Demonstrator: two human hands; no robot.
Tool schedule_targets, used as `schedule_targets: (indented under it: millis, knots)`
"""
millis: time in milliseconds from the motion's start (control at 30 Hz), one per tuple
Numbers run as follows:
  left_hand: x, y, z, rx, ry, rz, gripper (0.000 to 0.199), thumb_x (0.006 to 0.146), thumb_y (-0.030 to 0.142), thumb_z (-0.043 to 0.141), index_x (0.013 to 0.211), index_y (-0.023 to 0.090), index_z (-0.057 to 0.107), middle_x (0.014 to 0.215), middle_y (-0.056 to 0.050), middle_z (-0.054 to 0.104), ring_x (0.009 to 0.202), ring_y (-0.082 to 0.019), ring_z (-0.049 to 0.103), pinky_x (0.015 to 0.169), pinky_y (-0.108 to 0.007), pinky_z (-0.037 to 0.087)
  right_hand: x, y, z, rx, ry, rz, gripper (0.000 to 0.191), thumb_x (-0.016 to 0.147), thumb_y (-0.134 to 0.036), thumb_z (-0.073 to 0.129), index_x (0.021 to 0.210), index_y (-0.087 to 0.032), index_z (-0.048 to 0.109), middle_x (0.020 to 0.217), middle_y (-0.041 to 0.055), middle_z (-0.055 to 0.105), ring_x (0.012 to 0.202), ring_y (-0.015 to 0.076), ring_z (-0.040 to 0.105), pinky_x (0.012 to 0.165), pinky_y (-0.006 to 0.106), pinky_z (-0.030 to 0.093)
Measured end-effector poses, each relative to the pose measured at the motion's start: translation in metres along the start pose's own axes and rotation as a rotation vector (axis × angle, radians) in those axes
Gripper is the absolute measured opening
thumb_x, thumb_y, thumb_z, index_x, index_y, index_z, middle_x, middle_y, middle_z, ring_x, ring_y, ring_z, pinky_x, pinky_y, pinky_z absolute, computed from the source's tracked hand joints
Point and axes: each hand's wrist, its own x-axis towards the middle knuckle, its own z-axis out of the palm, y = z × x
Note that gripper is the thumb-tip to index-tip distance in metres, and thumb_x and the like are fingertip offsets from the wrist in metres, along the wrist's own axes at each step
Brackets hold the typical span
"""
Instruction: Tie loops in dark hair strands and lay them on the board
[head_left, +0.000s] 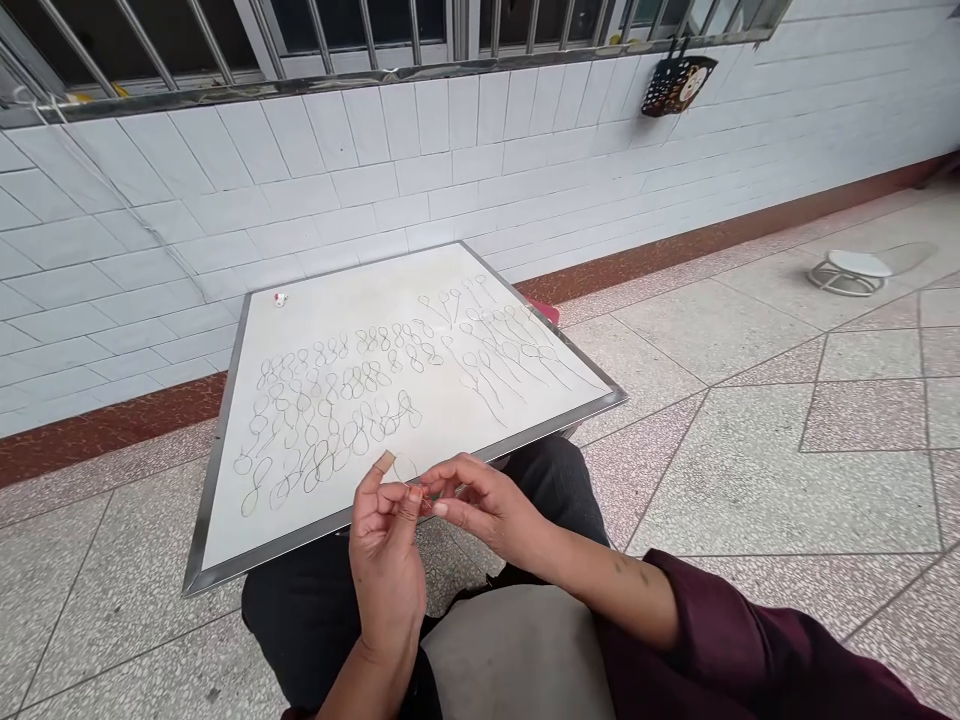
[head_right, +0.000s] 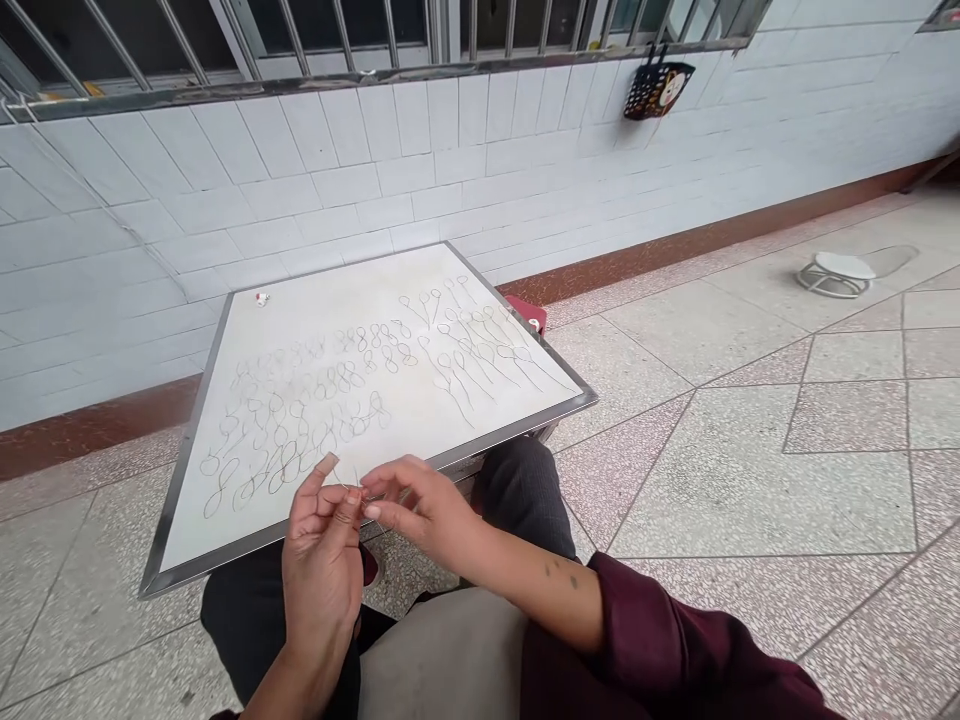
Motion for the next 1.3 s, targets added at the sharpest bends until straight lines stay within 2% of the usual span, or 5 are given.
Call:
schedule_targets:
  millis: [133, 333, 600, 1167, 1300]
  knots:
    - [-0.005, -0.006, 0.002, -0.003, -0.047, -0.127, 0.054, 0.079, 0.030, 0.081, 0.129, 0.029, 0.061, 0.075, 0.005, 0.063, 0.078, -0.012, 0.063, 0.090, -0.029, 0.048, 0.002, 0.005, 0.004, 0.229, 0.023, 0.088, 0.029, 0.082, -0.039, 0.079, 0.105, -0.024, 0.070, 0.097, 0.0018, 0.061, 0.088, 0.0149, 0.060, 0.075, 0.028, 0.050]
    - [-0.004, -0.004, 0.002, 0.063, -0.032, -0.236, 0.057, 0.074, 0.035, 0.084, 0.126, 0.030, 0.064, 0.092, 0.002, 0.064, 0.079, -0.013, 0.063, 0.081, -0.029, 0.050, 0.000, 0.012, 0.003, 0.538, -0.053, 0.199, 0.032, 0.080, -0.039, 0.082, 0.100, -0.021, 0.064, 0.081, -0.0026, 0.065, 0.079, 0.0134, 0.063, 0.084, 0.034, 0.051]
    - [-0.001, -0.007, -0.004, 0.223, -0.123, -0.238, 0.050, 0.074, 0.041, 0.083, 0.119, 0.025, 0.069, 0.078, 0.000, 0.063, 0.071, -0.015, 0.060, 0.068, -0.029, 0.051, -0.001, 0.011, 0.002, 0.589, -0.078, 0.191, 0.035, 0.081, -0.044, 0.080, 0.091, -0.019, 0.058, 0.079, -0.0031, 0.062, 0.074, 0.0126, 0.062, 0.076, 0.031, 0.049]
    - [0.010, -0.009, -0.007, 0.483, -0.237, -0.205, 0.049, 0.081, 0.050, 0.075, 0.120, 0.023, 0.068, 0.076, -0.002, 0.064, 0.064, -0.017, 0.059, 0.056, -0.028, 0.048, -0.003, 0.021, -0.002, 0.618, -0.046, 0.189, 0.032, 0.083, -0.043, 0.078, 0.087, -0.019, 0.057, 0.076, -0.0036, 0.060, 0.072, 0.0125, 0.058, 0.072, 0.028, 0.045]
    - [0.013, -0.011, -0.006, 0.451, -0.171, -0.111, 0.045, 0.079, 0.043, 0.078, 0.120, 0.026, 0.067, 0.088, -0.001, 0.064, 0.079, -0.017, 0.060, 0.072, -0.028, 0.052, -0.005, 0.027, 0.000, 0.684, 0.030, 0.274, 0.029, 0.078, -0.034, 0.084, 0.088, -0.017, 0.063, 0.079, -0.0047, 0.059, 0.066, 0.0073, 0.051, 0.066, 0.022, 0.040]
